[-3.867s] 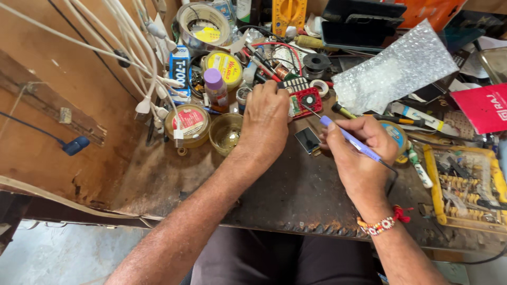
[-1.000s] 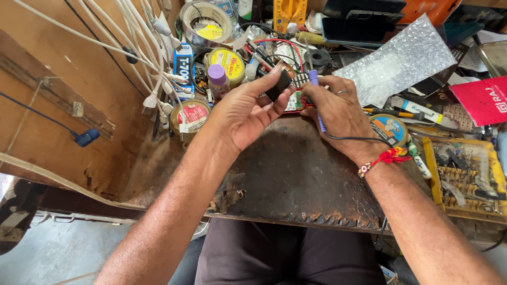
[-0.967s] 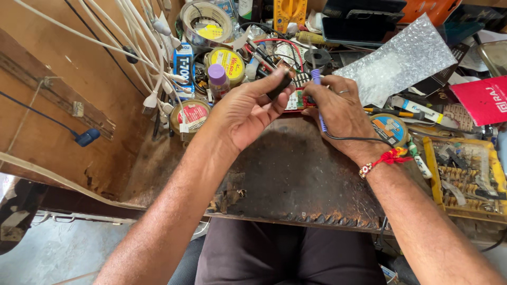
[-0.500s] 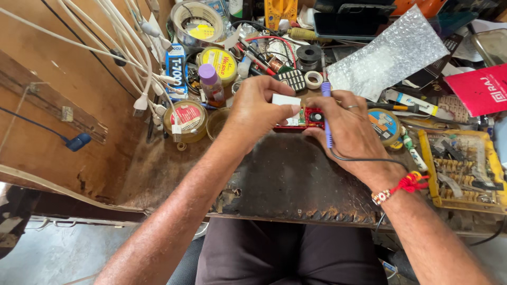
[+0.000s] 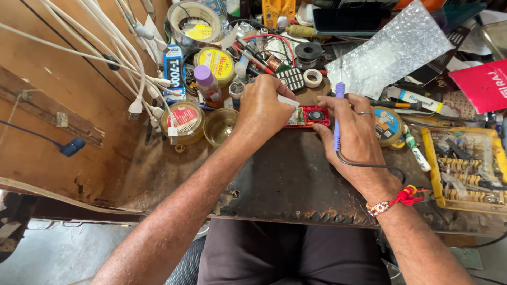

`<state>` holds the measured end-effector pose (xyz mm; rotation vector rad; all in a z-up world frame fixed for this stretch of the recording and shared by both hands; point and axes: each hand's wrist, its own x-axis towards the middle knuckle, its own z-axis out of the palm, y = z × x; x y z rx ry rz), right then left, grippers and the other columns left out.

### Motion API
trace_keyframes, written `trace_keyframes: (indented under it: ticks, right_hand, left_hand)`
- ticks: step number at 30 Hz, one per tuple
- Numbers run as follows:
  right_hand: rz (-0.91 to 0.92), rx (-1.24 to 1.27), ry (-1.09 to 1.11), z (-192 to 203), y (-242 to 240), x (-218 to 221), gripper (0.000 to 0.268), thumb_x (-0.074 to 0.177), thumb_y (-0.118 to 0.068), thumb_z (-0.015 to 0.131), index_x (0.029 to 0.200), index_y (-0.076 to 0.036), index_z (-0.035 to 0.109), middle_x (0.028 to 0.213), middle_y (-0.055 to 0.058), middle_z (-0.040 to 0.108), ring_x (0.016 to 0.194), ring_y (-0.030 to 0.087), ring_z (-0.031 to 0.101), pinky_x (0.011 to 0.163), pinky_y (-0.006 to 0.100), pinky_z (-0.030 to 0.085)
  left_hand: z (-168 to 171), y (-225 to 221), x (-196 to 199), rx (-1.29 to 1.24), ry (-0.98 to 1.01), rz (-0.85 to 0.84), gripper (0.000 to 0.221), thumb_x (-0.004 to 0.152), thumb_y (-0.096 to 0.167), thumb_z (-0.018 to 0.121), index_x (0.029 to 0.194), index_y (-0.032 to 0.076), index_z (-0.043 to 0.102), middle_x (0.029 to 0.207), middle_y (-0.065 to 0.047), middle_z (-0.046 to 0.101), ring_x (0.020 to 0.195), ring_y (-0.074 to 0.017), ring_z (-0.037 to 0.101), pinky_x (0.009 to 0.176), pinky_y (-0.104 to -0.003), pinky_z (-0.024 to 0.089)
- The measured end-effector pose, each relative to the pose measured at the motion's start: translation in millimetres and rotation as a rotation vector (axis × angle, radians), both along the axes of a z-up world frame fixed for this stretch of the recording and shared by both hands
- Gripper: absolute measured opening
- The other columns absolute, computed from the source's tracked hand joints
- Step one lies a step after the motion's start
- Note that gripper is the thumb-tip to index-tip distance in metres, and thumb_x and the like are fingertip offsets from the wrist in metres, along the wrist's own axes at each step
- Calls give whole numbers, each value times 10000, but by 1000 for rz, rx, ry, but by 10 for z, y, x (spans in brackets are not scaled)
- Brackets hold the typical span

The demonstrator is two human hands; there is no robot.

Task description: The person uses a soldering iron to attach or repair components on the motherboard of a mobile phone on a workbench.

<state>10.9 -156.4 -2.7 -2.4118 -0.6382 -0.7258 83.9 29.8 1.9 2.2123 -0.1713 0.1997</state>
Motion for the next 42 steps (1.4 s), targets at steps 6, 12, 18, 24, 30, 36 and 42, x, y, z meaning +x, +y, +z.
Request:
trace_keyframes:
  ticks: [6,12,18,24,30,36,42]
  right_hand:
    - [-5,-48,-19,-43,0,31,519,841,-44,806,1304,12,577,1152,196,683,1211,390,549,1051,500,415]
    - [-25,-27,69,-43,-10,41,478,824,-55,837,1220,12,579,1129,155,680,1201,389,540,1032,504,419]
    - [-20,58,35,-38,-23,12,569,744,-110,924,1178,9,575,1134,190,563,1125,371,528,966,477,450]
    - [-23,71,25,-36,-26,4,573,732,-112,934,1166,0,576,1119,182,552,1094,360,530,951,476,452]
    - [-13,68,17,-31,-29,4,574,718,-94,939,1138,9,563,1112,160,583,1087,355,533,942,470,457]
    - [16,54,-20,-25,-34,11,589,715,-80,939,1122,26,526,1106,133,657,1087,353,544,948,485,451]
    - [20,52,-39,-44,-34,37,610,700,-106,962,1111,24,532,1080,141,660,1064,350,548,917,488,451]
  left_hand:
    - [-37,-22,81,40,-18,-12,129,657,106,734,760,84,808,777,-178,765,789,-303,771,776,-407,590]
    - [-58,-11,82,52,67,-24,186,635,82,706,793,78,804,791,-184,768,807,-306,779,803,-402,599]
    - [-146,-26,94,103,-94,32,182,672,68,744,850,31,764,843,-216,744,873,-381,738,839,-459,565]
    - [-150,-32,65,74,-88,32,130,703,71,746,824,25,758,843,-205,752,877,-361,748,833,-449,572]
    - [-55,-36,-10,28,-1,49,141,701,73,738,836,39,758,844,-186,764,857,-314,769,810,-417,583]
    - [-42,-19,-69,-4,-37,58,191,676,60,756,864,36,775,809,-149,769,802,-275,767,774,-392,583]
    - [-21,-2,-113,-88,21,29,197,698,72,795,888,30,760,802,-107,779,768,-198,779,721,-347,605]
